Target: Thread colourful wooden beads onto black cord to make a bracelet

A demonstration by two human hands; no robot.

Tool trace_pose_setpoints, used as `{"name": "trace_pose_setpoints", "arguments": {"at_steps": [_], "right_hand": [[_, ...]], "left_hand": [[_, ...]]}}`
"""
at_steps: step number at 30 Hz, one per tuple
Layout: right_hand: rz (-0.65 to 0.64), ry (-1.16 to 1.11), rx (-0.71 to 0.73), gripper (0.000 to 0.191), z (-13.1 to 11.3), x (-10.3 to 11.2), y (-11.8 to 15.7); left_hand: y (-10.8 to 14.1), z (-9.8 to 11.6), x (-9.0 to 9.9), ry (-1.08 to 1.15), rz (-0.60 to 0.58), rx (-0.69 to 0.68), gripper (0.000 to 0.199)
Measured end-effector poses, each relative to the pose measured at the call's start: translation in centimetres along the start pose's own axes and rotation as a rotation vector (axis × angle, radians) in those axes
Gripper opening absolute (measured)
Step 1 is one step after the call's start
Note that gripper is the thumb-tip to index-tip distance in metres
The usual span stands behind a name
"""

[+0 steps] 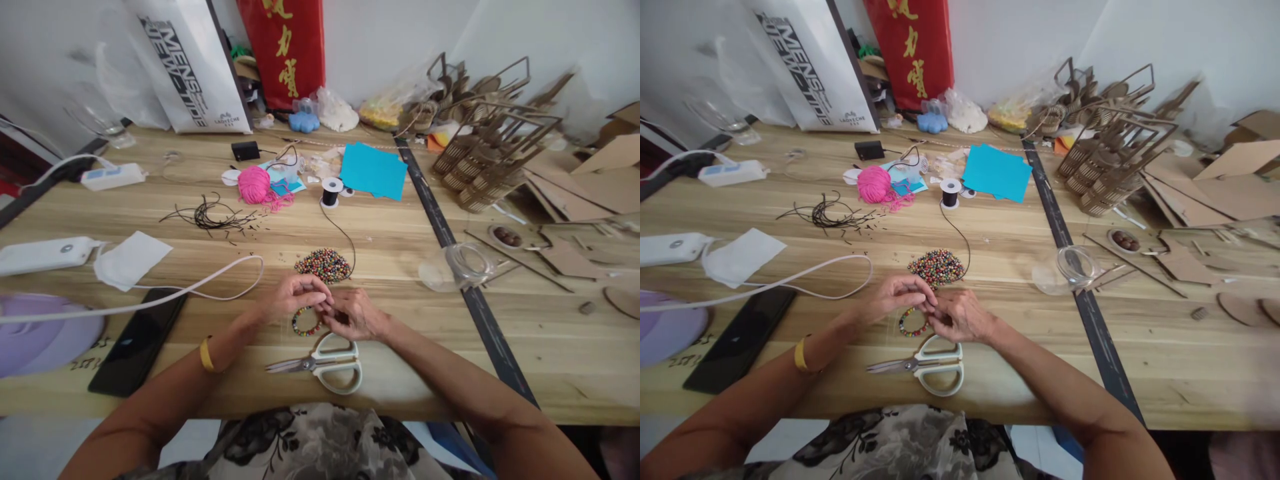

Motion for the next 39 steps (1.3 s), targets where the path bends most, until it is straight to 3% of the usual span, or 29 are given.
{"name": "trace_pose_setpoints", "arguments": {"at_steps": [6, 10, 15, 20, 24, 30, 33, 39], "right_hand": [[0.028, -0.016, -0.035, 0.02, 0.6, -0.1, 0.1], [0.017, -0.026, -0.049, 0.022, 0.7, -0.2, 0.0], [-0.038, -0.161, -0.083, 0.023, 0.7, 0.1, -0.4], [-0.009, -0.303, -0.088, 0.029, 0.9, 0.5, -0.3], [0.007, -0.391, -0.127, 0.029, 1.4, 0.4, -0.1], [0.079, -0.46, -0.202, 0.032, 2.3, 0.7, 0.1], [0.121, -0.479, -0.246, 0.033, 2.6, 1.0, 0.1], [0.147, -0.552, -0.328, 0.033, 2.5, 1.4, -0.1]], "left_hand": [[0.2, 0.0, -1.2, -0.035, -0.049, -0.04, 0.028], [0.2, 0.2, -0.7, -0.143, -0.023, -0.105, 0.022], [-0.2, 0.3, 1.7, -0.547, 0.16, -0.145, 0.008], [-0.6, -0.1, 0.7, -0.859, 0.05, -0.184, 0.013], [-0.5, -0.1, 0.4, -0.776, 0.031, -0.199, 0.007], [-0.7, -1.9, 1.6, -0.494, 0.066, -0.038, 0.012], [-0.9, -2.2, 1.9, -0.378, 0.086, -0.035, 0.018], [-1.0, -2.4, 2.9, -0.317, 0.158, -0.033, 0.023]]}}
Point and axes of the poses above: each hand's wrist, its own y-axis away from the middle knuckle, its own x-axis out of the back of the hand, z = x × y, the point moved 10 cm from there along -y, towards the middle knuckle, and after that the axes turned 3 degrees about z, right-handed, at the moved point
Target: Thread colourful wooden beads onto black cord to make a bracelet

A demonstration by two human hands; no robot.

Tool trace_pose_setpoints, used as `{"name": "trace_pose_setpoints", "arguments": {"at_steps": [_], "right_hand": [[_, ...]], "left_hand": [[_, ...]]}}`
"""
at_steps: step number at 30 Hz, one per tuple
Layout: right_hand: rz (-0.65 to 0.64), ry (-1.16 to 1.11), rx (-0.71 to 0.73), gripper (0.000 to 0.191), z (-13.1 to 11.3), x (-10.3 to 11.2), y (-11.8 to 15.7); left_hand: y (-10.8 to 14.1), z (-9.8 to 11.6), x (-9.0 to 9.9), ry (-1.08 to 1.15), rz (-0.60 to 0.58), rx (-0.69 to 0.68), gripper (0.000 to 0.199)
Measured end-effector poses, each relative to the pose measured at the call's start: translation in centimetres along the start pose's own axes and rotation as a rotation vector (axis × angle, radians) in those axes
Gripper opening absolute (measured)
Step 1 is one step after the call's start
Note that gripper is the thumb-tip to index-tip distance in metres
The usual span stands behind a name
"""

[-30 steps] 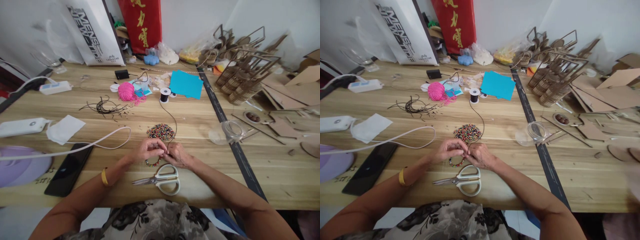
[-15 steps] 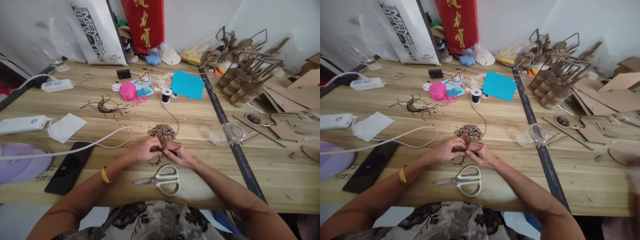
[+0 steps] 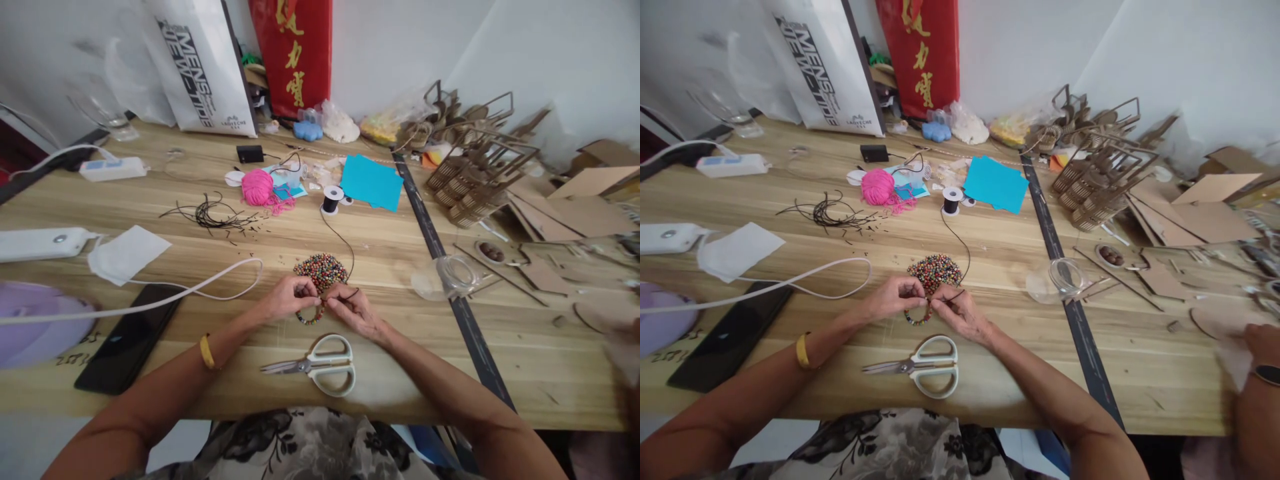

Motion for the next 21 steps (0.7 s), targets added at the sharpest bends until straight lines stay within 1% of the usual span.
{"name": "trace_pose_setpoints", "arguments": {"at_steps": [3, 6, 9, 11, 15, 19, 21], "right_hand": [[0.026, -0.012, -0.052, 0.034, -0.1, 0.4, -0.2], [0.02, -0.017, -0.073, 0.035, -0.6, 0.4, -0.6], [-0.009, -0.015, -0.07, 0.037, -1.4, 0.1, -0.9], [-0.022, -0.012, -0.106, 0.038, -1.4, 0.2, -0.9], [-0.005, -0.058, -0.244, 0.043, -0.1, 0.9, -0.4], [0.041, -0.13, -0.397, 0.045, 1.7, 1.7, 0.6], [-0.023, -0.081, -0.434, 0.045, 1.8, 1.3, 1.2]], "left_hand": [[-0.1, -0.3, 0.4, -0.041, 0.025, -0.001, 0.023], [-0.1, -0.2, 0.5, -0.057, 0.018, -0.01, 0.022], [-0.1, 0.1, 0.4, 0.03, -0.01, -0.022, 0.023], [0.0, 0.0, 0.2, 0.113, -0.029, 0.002, 0.025], [0.1, -0.8, 0.1, 0.284, -0.024, 0.07, 0.03], [0.1, -0.7, 0.3, 0.431, 0.002, 0.053, 0.033], [0.1, -0.7, 0.5, 0.492, 0.014, 0.046, 0.034]]}}
Point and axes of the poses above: each hand's wrist, its own y-axis away from the middle knuckle, its own x-axis out of the back of the hand, z = x × y, the point moved 10 cm from there along -y, towards the middle knuckle, and after that the axes turned 3 degrees about z, right-handed, at the moved point
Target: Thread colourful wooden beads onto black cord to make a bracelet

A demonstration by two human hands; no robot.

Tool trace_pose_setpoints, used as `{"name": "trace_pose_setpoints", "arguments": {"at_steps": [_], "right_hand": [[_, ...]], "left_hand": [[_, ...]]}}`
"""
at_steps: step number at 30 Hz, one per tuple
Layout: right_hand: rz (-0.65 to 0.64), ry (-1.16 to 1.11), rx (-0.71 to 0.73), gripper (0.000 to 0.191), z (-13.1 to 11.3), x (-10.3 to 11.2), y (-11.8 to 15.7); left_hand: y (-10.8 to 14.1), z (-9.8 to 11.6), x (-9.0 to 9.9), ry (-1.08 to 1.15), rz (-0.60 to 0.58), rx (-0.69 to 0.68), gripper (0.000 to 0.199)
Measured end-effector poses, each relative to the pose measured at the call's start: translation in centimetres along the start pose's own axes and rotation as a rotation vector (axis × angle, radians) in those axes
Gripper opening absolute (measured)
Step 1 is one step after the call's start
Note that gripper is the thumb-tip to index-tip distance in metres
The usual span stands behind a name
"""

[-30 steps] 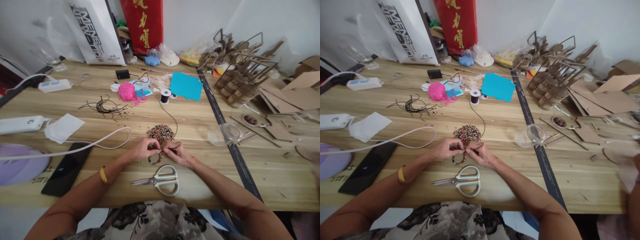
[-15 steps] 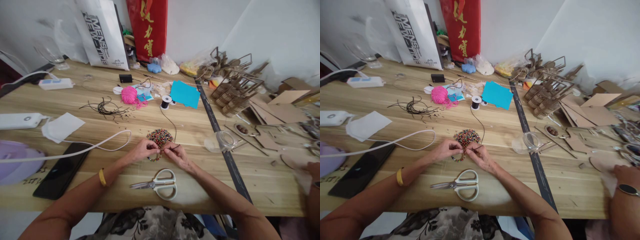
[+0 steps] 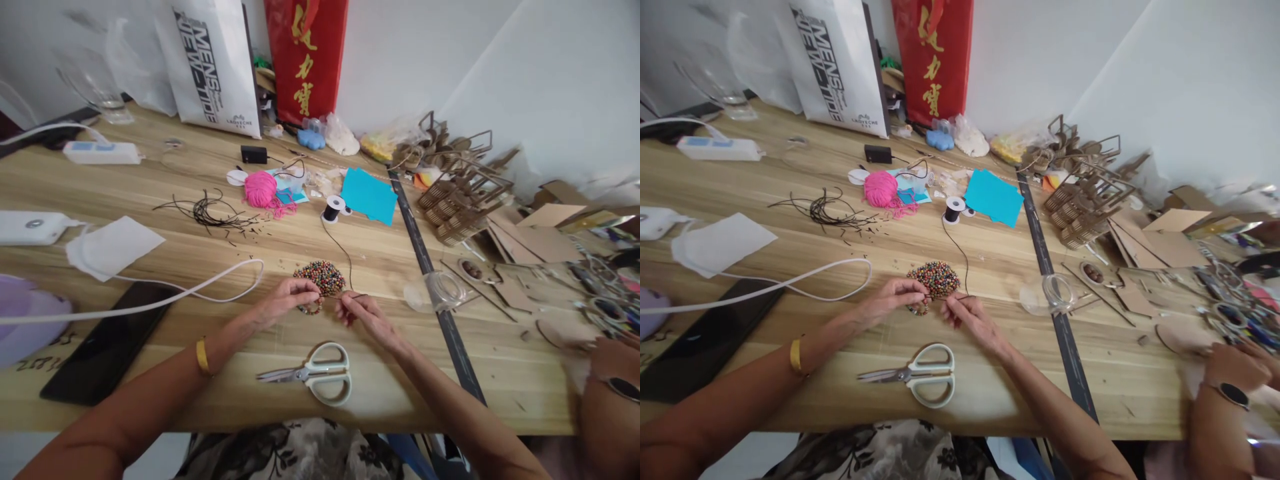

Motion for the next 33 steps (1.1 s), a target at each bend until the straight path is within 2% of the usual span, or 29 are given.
{"name": "trace_pose_setpoints", "arguments": {"at_steps": [2, 4, 8, 12, 15, 19, 23, 26, 29, 31, 33], "right_hand": [[-0.086, 0.185, 0.032, 0.04, -0.6, -1.0, 0.9], [-0.143, 0.464, 0.128, 0.028, -1.9, -2.3, 2.1], [-0.281, 0.859, 0.291, 0.013, -3.9, -6.1, 5.0], [-0.356, 1.034, 0.405, 0.037, -4.7, -9.3, 7.1], [-0.308, 1.141, 0.422, 0.056, -4.4, -9.9, 7.4], [-0.301, 1.201, 0.438, 0.063, -3.7, -10.1, 7.6], [-0.358, 1.174, 0.413, 0.05, -3.3, -10.0, 7.5], [-0.412, 1.037, 0.307, 0.042, -3.1, -8.7, 7.3], [-0.393, 0.738, 0.18, 0.043, -3.4, -6.2, 7.0], [-0.348, 0.441, 0.106, 0.043, -3.4, -4.5, 7.0], [-0.308, 0.13, -0.012, 0.04, -2.5, -3.4, 7.0]], "left_hand": [[0.1, 0.3, 0.1, 0.03, 0.003, -0.011, 0.032], [0.2, 0.8, 0.2, 0.037, 0.02, -0.029, 0.029], [0.3, 1.3, 0.5, 0.092, 0.058, -0.022, 0.028], [0.2, 0.9, 0.8, 0.122, 0.085, 0.015, 0.028], [0.1, 0.4, 1.1, 0.148, 0.101, 0.042, 0.028], [0.1, 0.5, 0.9, 0.145, 0.092, 0.061, 0.027], [0.0, 0.4, 1.0, 0.146, 0.099, 0.071, 0.028], [-0.1, 0.2, 1.5, 0.154, 0.127, 0.06, 0.027], [-0.2, 0.2, 1.8, 0.15, 0.137, 0.031, 0.024], [-0.2, 0.2, 1.8, 0.158, 0.147, 0.024, 0.023], [-0.2, 0.2, 1.8, 0.177, 0.156, 0.022, 0.022]]}}
Point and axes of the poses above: each hand's wrist, its own y-axis away from the middle knuckle, its own x-axis out of the back of the hand, z = x × y, the point moved 10 cm from there along -y, towards the middle knuckle, and after that the axes turned 3 degrees about z, right-handed, at the moved point
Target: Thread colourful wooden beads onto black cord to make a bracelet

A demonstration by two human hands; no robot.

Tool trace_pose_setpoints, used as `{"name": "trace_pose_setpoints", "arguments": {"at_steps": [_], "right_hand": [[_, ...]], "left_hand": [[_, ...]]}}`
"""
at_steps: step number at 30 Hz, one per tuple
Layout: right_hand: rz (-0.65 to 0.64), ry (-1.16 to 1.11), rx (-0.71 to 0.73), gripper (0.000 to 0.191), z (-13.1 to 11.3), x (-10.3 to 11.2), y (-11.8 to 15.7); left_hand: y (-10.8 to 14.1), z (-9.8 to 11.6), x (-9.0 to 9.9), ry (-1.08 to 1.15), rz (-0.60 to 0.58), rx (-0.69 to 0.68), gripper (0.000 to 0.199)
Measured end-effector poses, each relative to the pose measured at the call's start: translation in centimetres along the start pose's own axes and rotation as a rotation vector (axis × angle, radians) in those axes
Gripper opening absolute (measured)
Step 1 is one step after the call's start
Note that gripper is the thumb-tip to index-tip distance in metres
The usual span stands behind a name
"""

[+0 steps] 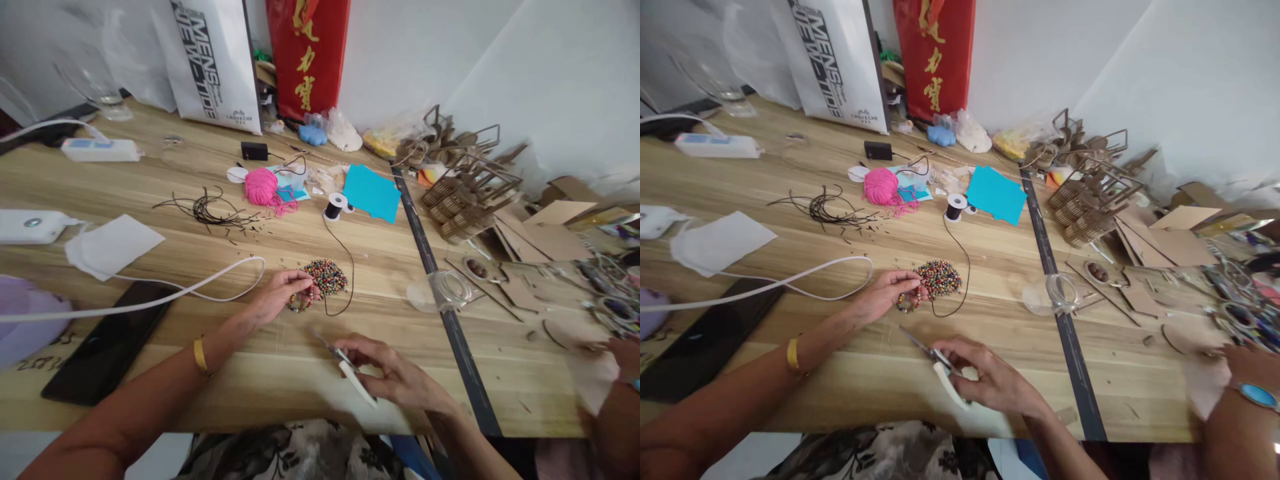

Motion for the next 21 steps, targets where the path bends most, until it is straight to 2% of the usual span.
{"name": "trace_pose_setpoints", "arguments": {"at_steps": [2, 4, 6, 9, 13, 17, 21], "right_hand": [[0.015, -0.294, -0.055, 0.038, 1.2, 0.0, 0.2], [0.053, -0.463, -0.081, 0.039, 2.4, -0.2, 0.2], [0.091, -0.542, -0.1, 0.048, 3.4, -0.5, 0.2], [0.152, -0.577, -0.1, 0.072, 4.3, -0.9, 0.2], [0.308, -0.411, -0.057, 0.08, 4.4, 0.3, 0.5], [0.427, -0.105, 0.091, 0.077, 2.6, 2.0, 0.6], [0.555, 0.229, 0.19, 0.067, 1.1, 4.0, 0.7]], "left_hand": [[0.1, 0.0, -0.2, 0.017, 0.004, 0.006, 0.021], [0.2, 0.1, -0.3, 0.033, 0.013, 0.012, 0.021], [0.2, 0.2, -0.3, 0.049, 0.023, 0.012, 0.021], [0.2, 0.2, -0.2, 0.05, 0.042, 0.011, 0.022], [0.1, 0.1, 0.4, 0.028, 0.096, 0.007, 0.023], [0.0, 0.2, 0.6, 0.058, 0.107, -0.002, 0.024], [0.1, 0.3, 0.0, 0.135, 0.058, 0.022, 0.024]]}}
Point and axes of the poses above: each hand's wrist, its own y-axis away from the middle knuckle, its own x-axis out of the back of the hand, z = x × y, the point moved 10 cm from there along -y, towards the middle knuckle, and after that the axes turned 3 degrees about z, right-handed, at the moved point
